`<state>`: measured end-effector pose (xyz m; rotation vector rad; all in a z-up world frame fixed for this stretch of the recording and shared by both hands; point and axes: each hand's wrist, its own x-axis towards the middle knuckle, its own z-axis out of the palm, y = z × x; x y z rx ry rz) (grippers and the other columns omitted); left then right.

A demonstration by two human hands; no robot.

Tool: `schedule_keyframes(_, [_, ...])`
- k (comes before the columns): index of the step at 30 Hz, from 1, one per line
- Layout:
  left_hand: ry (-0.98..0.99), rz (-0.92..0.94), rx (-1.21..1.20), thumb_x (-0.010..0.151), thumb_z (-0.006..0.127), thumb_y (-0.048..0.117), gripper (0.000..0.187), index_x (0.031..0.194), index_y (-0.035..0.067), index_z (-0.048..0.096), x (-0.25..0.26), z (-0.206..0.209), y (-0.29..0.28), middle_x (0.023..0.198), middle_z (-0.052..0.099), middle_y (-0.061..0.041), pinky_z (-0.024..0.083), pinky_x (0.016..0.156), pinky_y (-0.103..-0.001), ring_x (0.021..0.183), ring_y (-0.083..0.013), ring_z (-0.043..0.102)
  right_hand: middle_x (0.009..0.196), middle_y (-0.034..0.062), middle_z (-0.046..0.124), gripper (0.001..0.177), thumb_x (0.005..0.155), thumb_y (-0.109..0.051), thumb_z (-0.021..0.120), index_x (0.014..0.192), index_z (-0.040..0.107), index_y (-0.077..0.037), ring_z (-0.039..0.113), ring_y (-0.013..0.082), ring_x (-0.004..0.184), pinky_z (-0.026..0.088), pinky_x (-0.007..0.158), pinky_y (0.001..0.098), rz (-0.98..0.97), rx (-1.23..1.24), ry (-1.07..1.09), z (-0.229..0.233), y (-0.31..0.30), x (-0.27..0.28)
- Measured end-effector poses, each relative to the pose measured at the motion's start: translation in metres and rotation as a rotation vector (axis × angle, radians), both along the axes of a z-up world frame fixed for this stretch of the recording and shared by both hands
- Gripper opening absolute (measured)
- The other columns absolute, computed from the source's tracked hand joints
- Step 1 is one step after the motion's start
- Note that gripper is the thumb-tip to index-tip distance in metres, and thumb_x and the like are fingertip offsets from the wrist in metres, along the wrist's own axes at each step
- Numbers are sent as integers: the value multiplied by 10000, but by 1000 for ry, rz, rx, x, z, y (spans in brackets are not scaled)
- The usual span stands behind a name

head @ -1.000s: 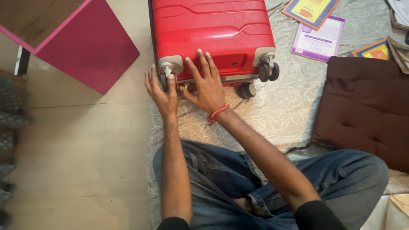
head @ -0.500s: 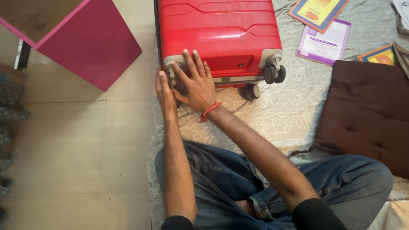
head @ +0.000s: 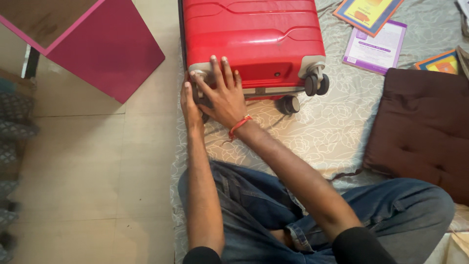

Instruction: The person repairs or maintains a red suitcase by closing the outer shell, checking the zipper mechanism, and aligning the wheels and handle while sitting on a bed.

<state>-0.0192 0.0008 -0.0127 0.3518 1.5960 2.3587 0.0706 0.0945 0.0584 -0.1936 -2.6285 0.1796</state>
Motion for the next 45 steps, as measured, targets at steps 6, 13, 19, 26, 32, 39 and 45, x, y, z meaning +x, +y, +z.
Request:
schedule_keyframes(6, [79, -29, 77, 1110, 406, 404, 606, 1556, -5, 451, -4, -13, 2, 1574, 496, -205, 376, 1216, -406, 1473, -309, 466, 1684, 236, 220, 638, 1019, -321, 679, 1591, 420, -433, 267, 469, 1538, 403, 1113, 711, -134, 217, 106, -19, -4, -12])
schedule_keyframes(13, [170, 23, -52, 1113, 369, 414, 606, 1551, 3, 448, 1, -9, -1, 1620, 444, -151, 319, 1244, -390, 1512, -268, 411, 1639, 265, 255, 560, 1022, -323, 580, 1560, 452, -410, 306, 505, 1489, 434, 1057, 733, -114, 192, 93, -21, -2, -16])
schedule_keyframes(19, [158, 8, -19, 1112, 374, 421, 617, 1548, -8, 452, 3, -9, -1, 1622, 442, -156, 307, 1243, -387, 1525, -269, 388, 1646, 264, 274, 545, 1038, -306, 585, 1560, 471, -412, 310, 505, 1499, 432, 1078, 724, -102, 165, 125, -21, -1, -13])
schedule_keyframes(26, [54, 2, -46, 1094, 366, 430, 629, 1569, 18, 411, 6, -10, -2, 1619, 424, -142, 332, 1215, -397, 1505, -276, 393, 1636, 265, 273, 537, 1011, -310, 589, 1531, 499, -405, 296, 511, 1493, 424, 1057, 738, -70, 114, 113, -19, 0, -11])
schedule_keyframes(32, [18, 3, -19, 1093, 382, 413, 610, 1559, 21, 426, 5, -19, -3, 1600, 445, -154, 363, 1197, -410, 1482, -286, 428, 1644, 263, 266, 505, 1014, -292, 593, 1507, 536, -388, 278, 496, 1513, 410, 1067, 745, -60, 91, 97, -20, 1, -7])
schedule_keyframes(39, [-51, -24, 75, 1102, 395, 382, 598, 1566, 8, 433, 20, -14, 5, 1580, 468, -180, 401, 1174, -415, 1451, -301, 460, 1643, 276, 248, 482, 993, -291, 589, 1470, 585, -356, 263, 464, 1523, 364, 1082, 770, -31, 77, 78, -22, 12, 3])
schedule_keyframes(45, [31, -6, 40, 1100, 412, 371, 591, 1586, 39, 368, 52, -10, 23, 1649, 379, -149, 366, 1219, -412, 1503, -290, 407, 1652, 263, 279, 436, 999, -307, 599, 1434, 605, -331, 268, 446, 1535, 343, 1110, 760, 10, 72, 74, -21, 31, 29])
